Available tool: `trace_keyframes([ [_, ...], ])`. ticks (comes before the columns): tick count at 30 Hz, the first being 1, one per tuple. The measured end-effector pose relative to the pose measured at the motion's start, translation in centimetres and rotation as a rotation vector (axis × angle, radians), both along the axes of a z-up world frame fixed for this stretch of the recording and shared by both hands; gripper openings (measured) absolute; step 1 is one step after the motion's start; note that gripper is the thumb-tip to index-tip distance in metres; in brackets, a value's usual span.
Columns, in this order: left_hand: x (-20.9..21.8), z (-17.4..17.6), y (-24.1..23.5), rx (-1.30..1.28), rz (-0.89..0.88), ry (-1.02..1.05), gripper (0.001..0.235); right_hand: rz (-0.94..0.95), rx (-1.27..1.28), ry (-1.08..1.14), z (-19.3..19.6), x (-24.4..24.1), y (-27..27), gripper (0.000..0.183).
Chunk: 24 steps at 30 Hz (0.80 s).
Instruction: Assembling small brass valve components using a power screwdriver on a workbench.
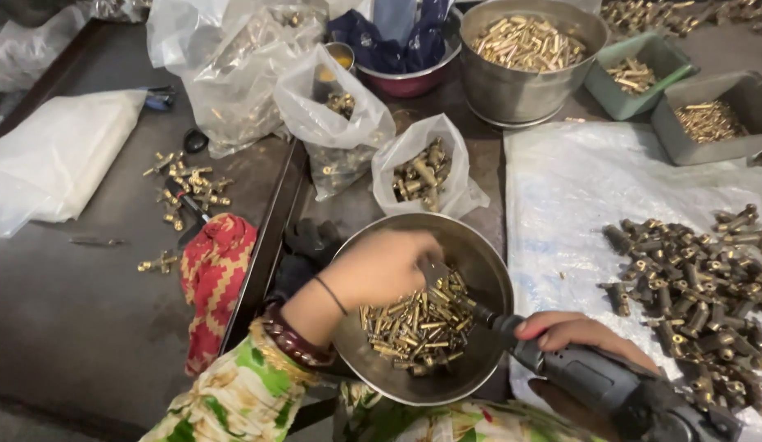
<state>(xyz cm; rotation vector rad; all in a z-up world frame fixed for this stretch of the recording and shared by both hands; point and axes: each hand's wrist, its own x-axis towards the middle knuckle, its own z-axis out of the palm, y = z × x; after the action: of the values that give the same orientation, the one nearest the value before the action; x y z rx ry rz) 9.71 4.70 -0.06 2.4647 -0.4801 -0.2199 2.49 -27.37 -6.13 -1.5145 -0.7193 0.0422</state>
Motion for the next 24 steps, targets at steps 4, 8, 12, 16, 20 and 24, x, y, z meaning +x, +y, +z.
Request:
trace_keyframes([
  [4,-3.1,-1.3,-2.7,0.355,-0.312,0.259,0.034,-0.074,-0.049,-0.037,1.3,-0.5,0.8,0.05],
  [8,-4.8,-2.8,-3.6,0.463,-0.489,0.238,0.04,-0.097,-0.069,0.038,1.7,-0.7,0.7,0.049],
  [12,-6.3,-5.1,-4.4,0.517,-0.499,0.108,0.028,-0.141,-0.119,-0.031,1.7,-0.9,0.6,0.05],
  [16,-7.6,-8.7,-4.4,0.487,-0.463,-0.137,0.013,-0.12,-0.069,-0.016,1.7,-1.1,0.9,0.048],
  [20,-7.3,-4.4,-4.9,0.47,-0.485,-0.211,0.011,-0.129,-0.119,-0.053,1.9,-1.1,0.9,0.049],
  [24,-5.9,-0.5,-3.9,-0.04,-0.182,0.017,0.023,-0.152,-0.107,-0.07,1.7,-1.2,1.0,0.048],
])
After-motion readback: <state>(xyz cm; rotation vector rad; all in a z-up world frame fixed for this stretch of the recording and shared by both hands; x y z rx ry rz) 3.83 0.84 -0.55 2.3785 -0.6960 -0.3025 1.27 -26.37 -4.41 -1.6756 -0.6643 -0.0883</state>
